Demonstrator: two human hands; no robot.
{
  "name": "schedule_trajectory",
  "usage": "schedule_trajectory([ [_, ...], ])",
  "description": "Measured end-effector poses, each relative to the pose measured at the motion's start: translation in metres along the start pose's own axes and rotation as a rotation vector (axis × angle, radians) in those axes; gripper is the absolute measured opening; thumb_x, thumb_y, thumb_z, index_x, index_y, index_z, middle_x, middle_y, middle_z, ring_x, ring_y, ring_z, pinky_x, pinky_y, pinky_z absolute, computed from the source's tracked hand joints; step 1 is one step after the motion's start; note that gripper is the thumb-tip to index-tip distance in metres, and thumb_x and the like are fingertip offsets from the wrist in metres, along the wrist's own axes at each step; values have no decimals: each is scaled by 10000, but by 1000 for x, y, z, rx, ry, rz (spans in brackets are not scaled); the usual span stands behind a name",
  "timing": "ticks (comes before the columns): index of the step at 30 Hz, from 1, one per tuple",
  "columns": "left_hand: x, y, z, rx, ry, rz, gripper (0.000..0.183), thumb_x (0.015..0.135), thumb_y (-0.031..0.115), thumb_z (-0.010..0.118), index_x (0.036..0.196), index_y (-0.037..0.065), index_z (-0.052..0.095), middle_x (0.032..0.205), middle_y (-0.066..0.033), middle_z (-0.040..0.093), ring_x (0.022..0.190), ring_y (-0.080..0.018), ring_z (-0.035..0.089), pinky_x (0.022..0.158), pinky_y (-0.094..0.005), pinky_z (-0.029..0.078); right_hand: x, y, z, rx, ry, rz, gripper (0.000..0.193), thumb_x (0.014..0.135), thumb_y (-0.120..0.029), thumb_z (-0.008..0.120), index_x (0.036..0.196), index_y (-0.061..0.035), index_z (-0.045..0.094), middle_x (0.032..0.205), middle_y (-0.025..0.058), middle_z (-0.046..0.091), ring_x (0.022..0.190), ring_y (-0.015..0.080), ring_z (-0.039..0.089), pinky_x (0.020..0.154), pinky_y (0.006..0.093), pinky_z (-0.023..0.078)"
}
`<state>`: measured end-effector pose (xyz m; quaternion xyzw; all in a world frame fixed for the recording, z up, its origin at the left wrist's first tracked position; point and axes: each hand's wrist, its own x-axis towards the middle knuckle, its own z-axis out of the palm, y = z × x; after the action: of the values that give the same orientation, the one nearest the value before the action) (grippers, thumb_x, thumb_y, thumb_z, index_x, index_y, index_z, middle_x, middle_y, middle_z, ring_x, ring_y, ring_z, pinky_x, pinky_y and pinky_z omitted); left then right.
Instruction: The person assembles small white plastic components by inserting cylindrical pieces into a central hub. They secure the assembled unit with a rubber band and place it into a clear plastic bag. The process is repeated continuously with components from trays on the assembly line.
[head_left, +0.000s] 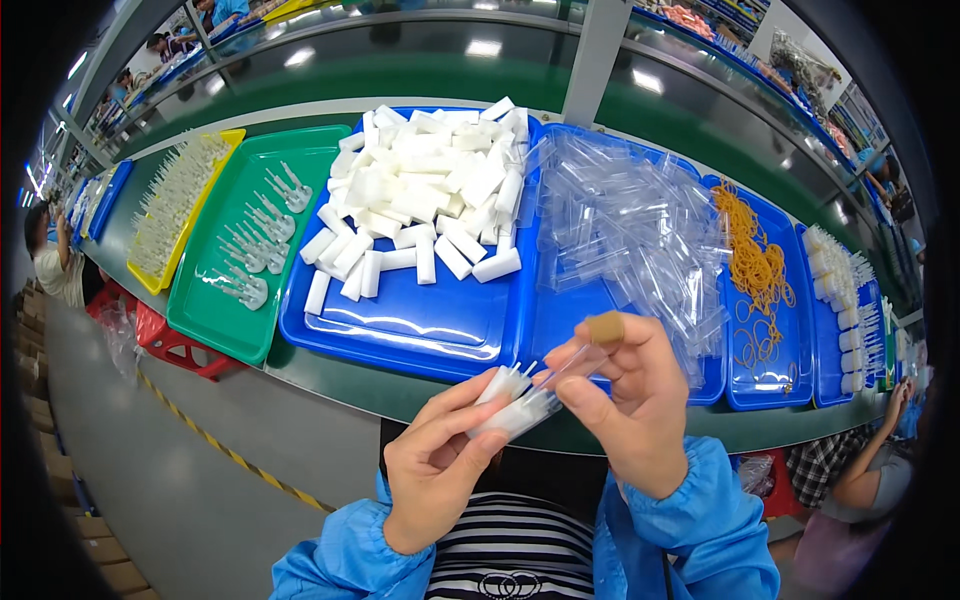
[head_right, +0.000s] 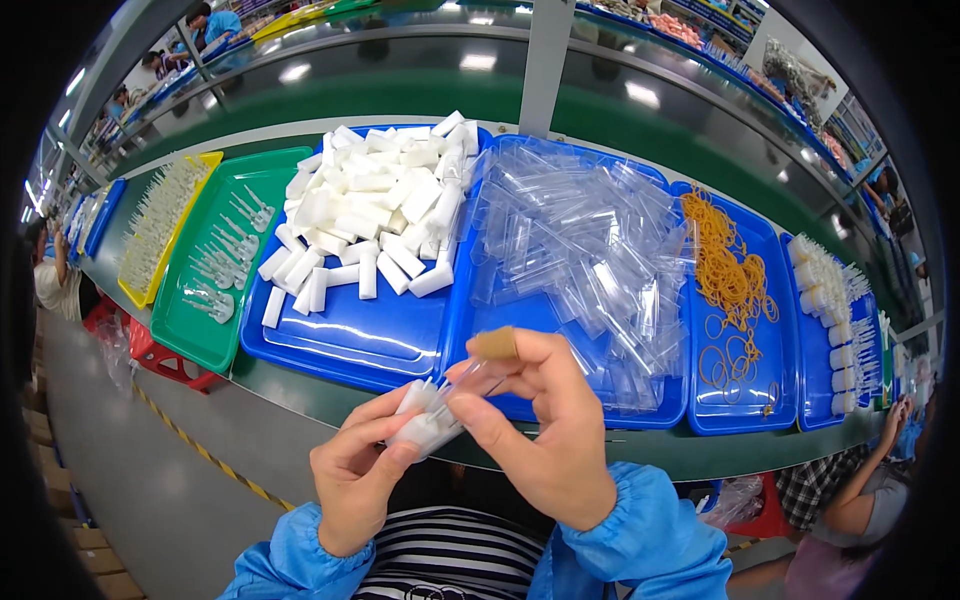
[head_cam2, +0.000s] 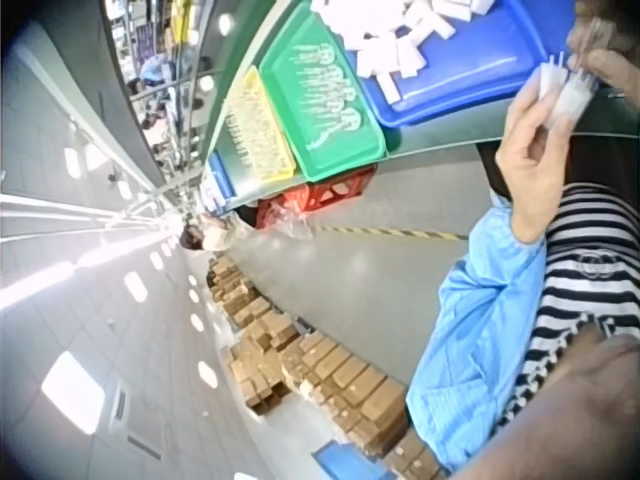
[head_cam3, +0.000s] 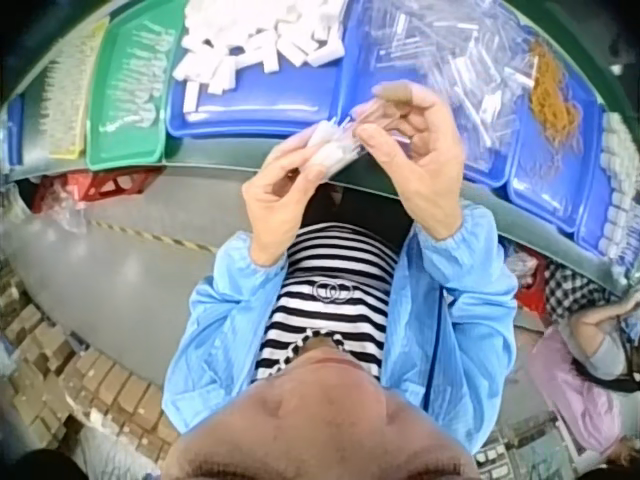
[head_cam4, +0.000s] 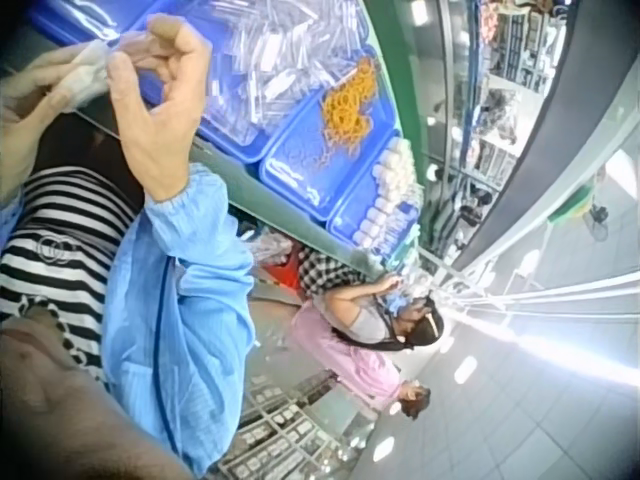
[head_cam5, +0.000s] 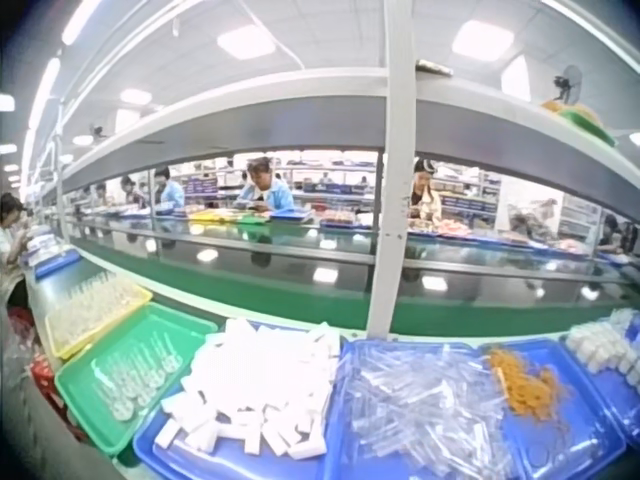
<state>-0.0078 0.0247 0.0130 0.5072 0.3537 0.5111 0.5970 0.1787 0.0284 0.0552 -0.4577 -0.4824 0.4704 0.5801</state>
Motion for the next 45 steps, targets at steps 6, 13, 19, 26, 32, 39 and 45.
schedule_trajectory([
  [6, 0, -5, 1, 44, 19, 35, 281, 912, -62, 656, 1193, -68, 666, 1371, -220, 545, 1017, -196, 653, 771, -266, 574, -1, 7, -8, -159, -109, -75, 376, 877, -10, 730, 1175, 19, 503, 1090, 162, 638, 1000, 215, 683, 898, 344, 555],
  [13, 0, -2, 4, 98, -6, 18, 261, 914, -49, 660, 1174, -69, 674, 1358, -217, 551, 993, -187, 658, 765, -261, 574, -8, 16, -15, -199, -85, -126, 395, 848, -54, 779, 1136, -3, 513, 1058, 130, 676, 972, 200, 690, 865, 323, 550],
  [19, 0, 0, 3, 152, -37, 54, 257, 903, -35, 678, 1159, -57, 685, 1337, -213, 563, 975, -182, 664, 749, -251, 562, -9, 34, -19, -366, -44, -250, 392, 817, -105, 818, 1104, -39, 559, 1039, 78, 700, 979, 178, 655, 873, 331, 504],
  [26, 0, 7, 9, 266, 25, 82, 220, 890, -25, 690, 1108, -38, 715, 1287, -227, 594, 1149, -292, 619, 979, -382, 506, -7, 11, -16, -385, -125, -231, 325, 790, -119, 826, 1043, -76, 628, 1031, 64, 698, 967, 228, 646, 879, 349, 445],
  [32, 6, 5, 3, 453, -66, 198, 266, 911, -8, 672, 1175, -31, 699, 1351, -213, 552, 1138, -275, 627, 903, -330, 541, -5, 16, -18, -454, -141, -175, 296, 818, -127, 807, 1043, -62, 626, 1056, 87, 689, 1006, 231, 662, 934, 353, 433],
  [39, -2, 2, -5, -4, -43, 127, 257, 870, -109, 662, 1120, -64, 621, 1278, -184, 500, 1206, -342, 591, 957, -389, 583, -5, 12, -22, -62, -44, 5, 317, 841, -75, 792, 1069, 2, 585, 1041, 98, 653, 1001, 193, 682, 883, 308, 535],
  [45, -6, -11, -6, 123, -75, 242, 311, 819, -154, 694, 1084, -43, 574, 1199, -176, 526, 1232, -369, 572, 953, -413, 592, -17, 29, -16, -178, -140, -120, 399, 778, -84, 847, 1088, -23, 603, 1031, 108, 634, 1056, 195, 627, 870, 307, 547],
])
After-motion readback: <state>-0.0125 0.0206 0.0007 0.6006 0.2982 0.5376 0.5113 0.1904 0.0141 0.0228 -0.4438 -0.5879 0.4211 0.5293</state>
